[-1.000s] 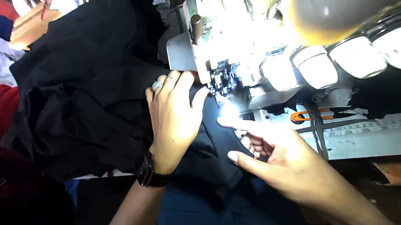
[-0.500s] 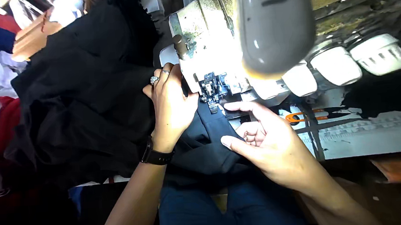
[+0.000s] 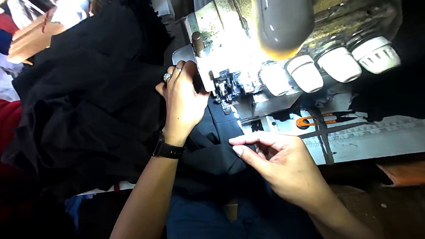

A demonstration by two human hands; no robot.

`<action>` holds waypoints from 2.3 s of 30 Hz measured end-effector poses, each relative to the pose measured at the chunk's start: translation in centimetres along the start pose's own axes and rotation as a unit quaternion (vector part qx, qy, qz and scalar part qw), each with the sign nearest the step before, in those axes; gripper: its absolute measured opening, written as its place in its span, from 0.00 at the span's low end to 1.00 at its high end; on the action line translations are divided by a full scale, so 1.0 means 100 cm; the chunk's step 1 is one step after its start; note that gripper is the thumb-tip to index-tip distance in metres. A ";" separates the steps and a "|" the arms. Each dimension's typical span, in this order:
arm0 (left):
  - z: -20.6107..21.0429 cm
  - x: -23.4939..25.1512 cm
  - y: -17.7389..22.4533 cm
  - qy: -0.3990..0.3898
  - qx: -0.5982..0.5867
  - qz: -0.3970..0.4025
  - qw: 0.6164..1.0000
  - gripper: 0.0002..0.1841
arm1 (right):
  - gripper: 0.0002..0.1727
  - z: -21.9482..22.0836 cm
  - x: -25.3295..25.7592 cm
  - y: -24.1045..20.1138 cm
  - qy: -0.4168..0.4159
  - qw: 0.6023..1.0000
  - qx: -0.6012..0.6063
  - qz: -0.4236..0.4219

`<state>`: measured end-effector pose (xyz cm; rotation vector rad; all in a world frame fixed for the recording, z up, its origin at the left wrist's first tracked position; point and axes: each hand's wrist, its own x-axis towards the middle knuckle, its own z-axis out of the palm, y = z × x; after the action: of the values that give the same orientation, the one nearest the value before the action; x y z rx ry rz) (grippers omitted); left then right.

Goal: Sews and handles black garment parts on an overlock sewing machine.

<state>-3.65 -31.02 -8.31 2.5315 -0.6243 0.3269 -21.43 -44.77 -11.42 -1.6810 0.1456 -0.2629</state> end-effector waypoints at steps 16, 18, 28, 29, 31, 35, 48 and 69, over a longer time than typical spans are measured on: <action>0.000 0.036 -0.014 -0.010 -0.030 -0.007 0.999 0.15 | 0.07 0.011 0.026 -0.001 0.051 0.997 -0.041 -0.028; -0.004 0.037 -0.019 -0.019 -0.048 -0.018 0.998 0.15 | 0.06 0.013 0.029 -0.002 0.063 0.996 -0.055 -0.026; -0.084 -0.119 -0.069 -0.091 -0.090 0.110 0.986 0.14 | 0.11 0.012 0.033 -0.005 0.070 0.992 -0.108 -0.004; -0.079 -0.120 -0.074 -0.056 -0.124 0.129 0.982 0.08 | 0.16 0.009 0.032 -0.010 0.060 0.988 -0.142 0.018; -0.080 -0.117 -0.068 -0.024 -0.186 0.158 0.969 0.08 | 0.27 -0.005 0.019 -0.026 0.049 0.968 -0.245 0.040; -0.097 -0.108 -0.029 -0.035 -0.211 0.176 0.961 0.06 | 0.33 -0.016 -0.027 -0.039 0.116 0.915 -0.373 -0.105; -0.170 -0.073 0.046 -0.158 -0.171 0.212 0.949 0.17 | 0.12 0.011 -0.001 -0.086 0.012 0.895 -0.096 -0.435; -0.181 -0.123 0.081 -0.020 -0.317 0.158 0.935 0.25 | 0.08 -0.024 -0.043 -0.096 0.045 0.930 -0.058 -0.361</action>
<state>-20.21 -23.08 6.14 1.8232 -0.9754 0.1470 -26.76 -44.75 -2.04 -1.7854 -0.4118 -0.8961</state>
